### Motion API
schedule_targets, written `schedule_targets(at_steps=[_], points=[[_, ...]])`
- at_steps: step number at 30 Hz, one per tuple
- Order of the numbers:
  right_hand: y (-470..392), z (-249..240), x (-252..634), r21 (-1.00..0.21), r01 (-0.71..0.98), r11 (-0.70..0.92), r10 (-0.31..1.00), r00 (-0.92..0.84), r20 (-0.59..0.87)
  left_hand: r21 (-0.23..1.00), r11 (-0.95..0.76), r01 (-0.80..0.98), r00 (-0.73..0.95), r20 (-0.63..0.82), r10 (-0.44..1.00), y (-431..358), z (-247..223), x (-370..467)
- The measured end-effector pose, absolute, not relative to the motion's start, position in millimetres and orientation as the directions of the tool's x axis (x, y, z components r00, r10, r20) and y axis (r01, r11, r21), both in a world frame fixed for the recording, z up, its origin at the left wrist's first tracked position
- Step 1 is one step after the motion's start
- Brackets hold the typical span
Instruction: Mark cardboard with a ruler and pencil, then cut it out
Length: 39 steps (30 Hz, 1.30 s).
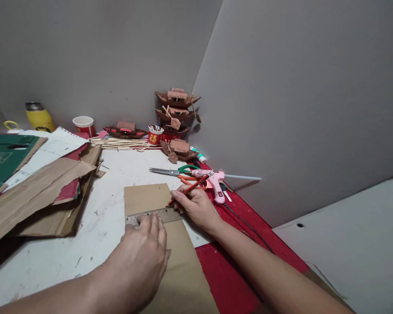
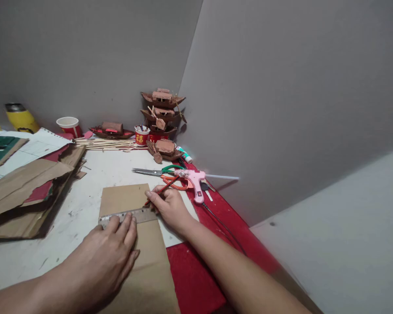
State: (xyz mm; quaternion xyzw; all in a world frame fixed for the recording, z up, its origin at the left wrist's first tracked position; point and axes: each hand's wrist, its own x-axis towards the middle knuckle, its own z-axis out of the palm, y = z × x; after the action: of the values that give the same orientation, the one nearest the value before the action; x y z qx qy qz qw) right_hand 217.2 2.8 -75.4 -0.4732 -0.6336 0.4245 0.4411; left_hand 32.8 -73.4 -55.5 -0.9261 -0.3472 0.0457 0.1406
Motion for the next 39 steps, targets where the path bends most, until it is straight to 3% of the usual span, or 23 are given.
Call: schedule_targets(at_steps=[19,30,39], points=[[3,-79,216,-0.967,0.179,0.180,0.979,-0.132,0.157,-0.264,-0.720,0.642,0.750,0.021,0.662,-73,-56,33],[3,-79,217,-0.974,0.167,0.154,0.982,-0.136,0.132,-0.266,-0.738,0.621,0.752,-0.065,0.656,-73,-50,34],[2,-78,216,-0.974,0.164,0.154,0.983,-0.120,0.136,-0.273,-0.703,0.656,0.742,0.065,0.667,-72,-61,34]])
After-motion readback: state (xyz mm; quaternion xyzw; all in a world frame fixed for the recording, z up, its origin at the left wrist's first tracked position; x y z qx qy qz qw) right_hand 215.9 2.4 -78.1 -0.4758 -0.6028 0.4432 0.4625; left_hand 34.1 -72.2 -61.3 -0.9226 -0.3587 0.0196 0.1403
